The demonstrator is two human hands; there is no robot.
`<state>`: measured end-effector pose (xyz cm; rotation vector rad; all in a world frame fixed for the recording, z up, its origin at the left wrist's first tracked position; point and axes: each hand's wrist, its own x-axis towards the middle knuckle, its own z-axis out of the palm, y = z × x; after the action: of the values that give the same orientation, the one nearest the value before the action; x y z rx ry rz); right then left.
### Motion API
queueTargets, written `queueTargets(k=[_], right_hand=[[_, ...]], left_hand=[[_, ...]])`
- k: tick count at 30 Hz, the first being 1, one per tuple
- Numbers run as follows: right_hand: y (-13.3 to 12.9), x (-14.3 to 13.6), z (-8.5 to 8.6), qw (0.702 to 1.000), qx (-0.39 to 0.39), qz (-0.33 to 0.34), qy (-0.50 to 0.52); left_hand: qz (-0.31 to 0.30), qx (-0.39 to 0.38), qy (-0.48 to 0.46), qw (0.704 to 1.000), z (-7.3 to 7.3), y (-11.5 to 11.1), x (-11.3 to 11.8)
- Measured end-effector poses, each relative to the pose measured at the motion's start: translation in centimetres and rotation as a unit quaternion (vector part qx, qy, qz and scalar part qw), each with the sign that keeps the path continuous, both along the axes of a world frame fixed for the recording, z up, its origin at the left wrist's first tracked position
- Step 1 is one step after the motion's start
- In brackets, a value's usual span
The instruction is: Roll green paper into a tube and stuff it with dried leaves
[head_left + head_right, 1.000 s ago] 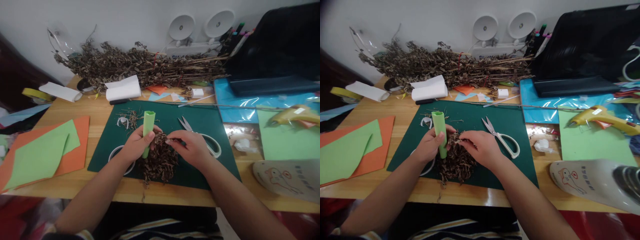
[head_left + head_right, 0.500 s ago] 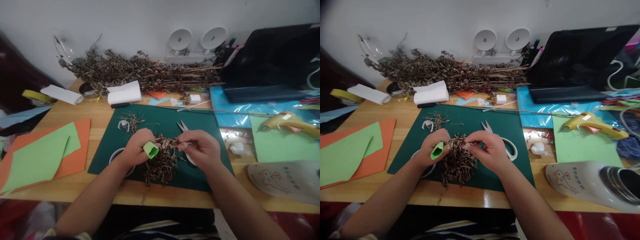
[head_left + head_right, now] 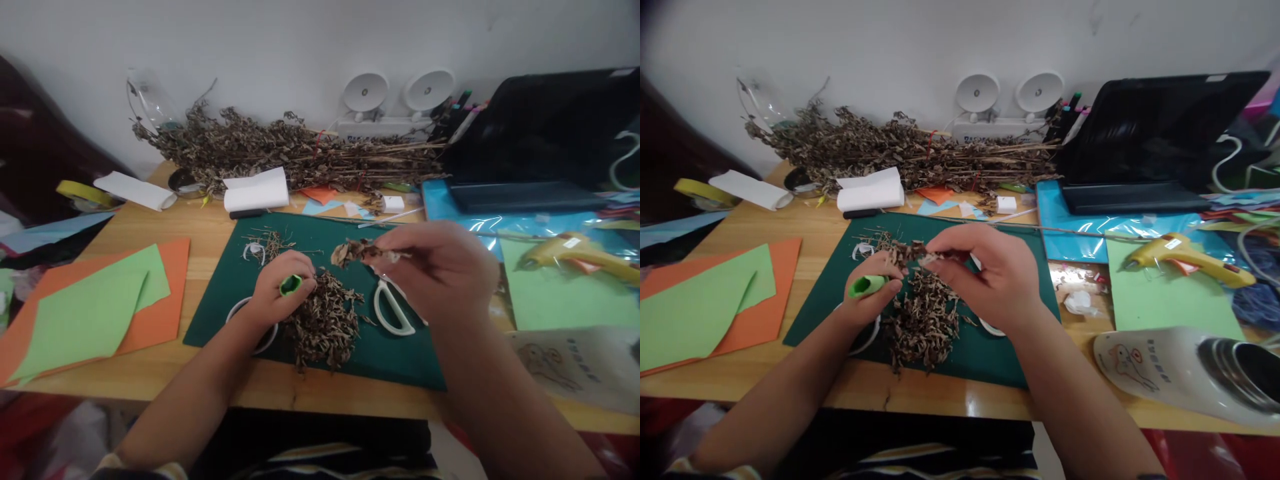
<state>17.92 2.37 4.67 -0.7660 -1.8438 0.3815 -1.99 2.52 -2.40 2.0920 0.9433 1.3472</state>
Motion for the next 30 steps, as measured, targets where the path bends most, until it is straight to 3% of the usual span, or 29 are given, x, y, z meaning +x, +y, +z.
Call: queueTargets(k=[2,4,8,13,19,24,27,30], right_hand=[[0.7,-0.5,-0.3,0.999,-0.028,0.006,0.046],[1.8,-1.1,-1.4,0.991,-0.087,0.034,0.097],[4.1,-2.2,-3.6,0.972,-0.157,0.085,0.154],[5.3,-3.7,-2.7,0.969,-0.161,0.076,0.172],[4.8,-4.2,-1.3,0.984,-0.102,0.05,0.139],[3.8,-2.7,0.0,0.998,-0.004,0.062,-0.006],[3.3,-2.0,1.5,0.989,0.029,0.102,-0.102],[2.8,-1.6,2.6,0.982,0.045,0.126,-0.132]], left_hand=[[0.019,-0.076,-0.108,0.991,-0.5,0.2,-0.1],[0.015,-0.145,-0.222,0.964,-1.0,0.5,-0.1],[-0.024,-0.183,-0.334,0.924,-1.0,0.8,0.1],[0.015,-0.212,-0.303,0.929,-0.6,0.8,0.1],[-0.02,-0.206,-0.243,0.948,0.2,-0.3,-0.3],[-0.006,-0.119,-0.142,0.983,0.6,-0.8,-0.6],[-0.006,-0.059,-0.067,0.996,0.8,-0.9,-0.8],[0.001,-0.019,-0.006,1.0,0.8,-0.7,-0.9]])
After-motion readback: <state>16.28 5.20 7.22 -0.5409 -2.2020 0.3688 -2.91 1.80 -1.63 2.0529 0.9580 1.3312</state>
